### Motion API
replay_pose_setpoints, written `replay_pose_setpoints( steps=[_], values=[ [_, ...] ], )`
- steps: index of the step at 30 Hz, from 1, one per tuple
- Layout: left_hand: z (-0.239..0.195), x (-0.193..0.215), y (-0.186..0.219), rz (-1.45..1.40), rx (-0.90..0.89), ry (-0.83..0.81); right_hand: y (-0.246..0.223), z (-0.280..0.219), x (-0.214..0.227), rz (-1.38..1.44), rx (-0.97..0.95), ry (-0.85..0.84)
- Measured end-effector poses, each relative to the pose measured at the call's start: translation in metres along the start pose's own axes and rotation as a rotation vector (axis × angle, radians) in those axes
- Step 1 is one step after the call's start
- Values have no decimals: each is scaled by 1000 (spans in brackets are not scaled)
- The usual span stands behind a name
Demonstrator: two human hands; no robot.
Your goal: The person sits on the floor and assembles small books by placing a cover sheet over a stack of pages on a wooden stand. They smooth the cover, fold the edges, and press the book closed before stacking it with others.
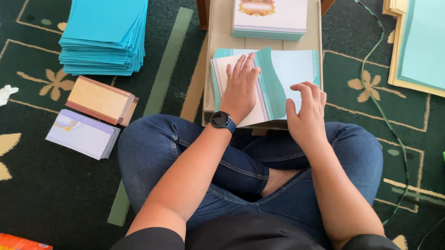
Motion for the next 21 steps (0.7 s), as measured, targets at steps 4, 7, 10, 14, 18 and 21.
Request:
replay_pose_setpoints(
  steps=[4,7,10,14,18,21],
  values=[
    [0,-3,-3,-10,19,2,-8,2,-19,154,-54,-128],
    [2,-4,-6,6,41,23,8,-2,-55,304,-236,-341],
    [0,-3,-11,-5,77,50,-4,-4,-59,593,-169,-308],
    [2,3,-6,-5,13,52,2,-3,-68,1251,-355,-293],
    [1,10,5,7,-77,35,21,-2,-72,1453,-463,-279],
    [1,0,-4,-7,-45,48,31,-4,-76,1611,-520,-396]
  ],
)
Point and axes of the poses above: each hand's wrist, its own z-axis towards the middle knuckle, its own x-axis out of the back of the hand, y = z × x, the point moved 7 cm from there along z, towards the middle knuckle, and after that the axes turned 3 degrees about -y, right-handed, at the moved point
